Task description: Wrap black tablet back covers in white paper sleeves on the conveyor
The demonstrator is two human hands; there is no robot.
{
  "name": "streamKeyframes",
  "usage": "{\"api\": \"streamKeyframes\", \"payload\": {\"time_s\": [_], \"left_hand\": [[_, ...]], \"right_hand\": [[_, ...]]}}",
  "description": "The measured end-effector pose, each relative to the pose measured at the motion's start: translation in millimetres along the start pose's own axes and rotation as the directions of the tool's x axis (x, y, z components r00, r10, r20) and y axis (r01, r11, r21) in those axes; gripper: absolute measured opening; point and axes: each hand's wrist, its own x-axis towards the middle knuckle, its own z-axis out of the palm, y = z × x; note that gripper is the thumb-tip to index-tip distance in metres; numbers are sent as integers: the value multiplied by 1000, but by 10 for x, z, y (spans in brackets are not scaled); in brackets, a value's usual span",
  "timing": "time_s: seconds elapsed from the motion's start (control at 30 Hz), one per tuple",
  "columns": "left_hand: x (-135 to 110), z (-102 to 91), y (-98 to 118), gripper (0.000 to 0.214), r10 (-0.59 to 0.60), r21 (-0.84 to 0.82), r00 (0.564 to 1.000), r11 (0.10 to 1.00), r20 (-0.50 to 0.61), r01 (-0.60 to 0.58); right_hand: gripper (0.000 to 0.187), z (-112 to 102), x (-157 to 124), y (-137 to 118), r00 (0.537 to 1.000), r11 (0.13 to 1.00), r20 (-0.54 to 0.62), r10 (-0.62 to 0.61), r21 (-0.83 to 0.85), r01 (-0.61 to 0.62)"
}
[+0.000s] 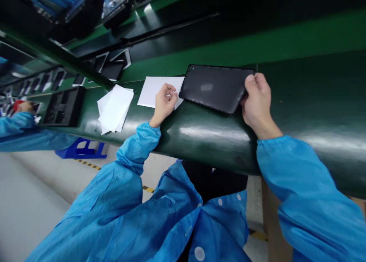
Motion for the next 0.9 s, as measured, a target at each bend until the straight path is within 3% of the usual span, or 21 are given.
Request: {"api": "streamKeyframes", "payload": {"time_s": [0.2,0.43,0.6,0.77,0.9], "left_hand": [[-15,17,-22,12,80,136,997,987,17,-81],[-15,-20,-52,25,136,264,990,955,28,-139],[-29,-29,45,29,208,291,975,931,78,-222],[-104,85,287,32,274,271,927,900,254,-340],[-237,164,584,37,299,249,831,858,470,-449]], "right_hand": [[64,105,-161,-119,950,972,220,223,-121,-201],[63,86,-182,-200,908,955,325,264,-219,-199],[61,94,-197,-273,880,939,370,298,-281,-199],[72,147,-219,-251,845,927,420,332,-311,-210],[85,242,-312,-235,805,895,429,410,-359,-265]]}}
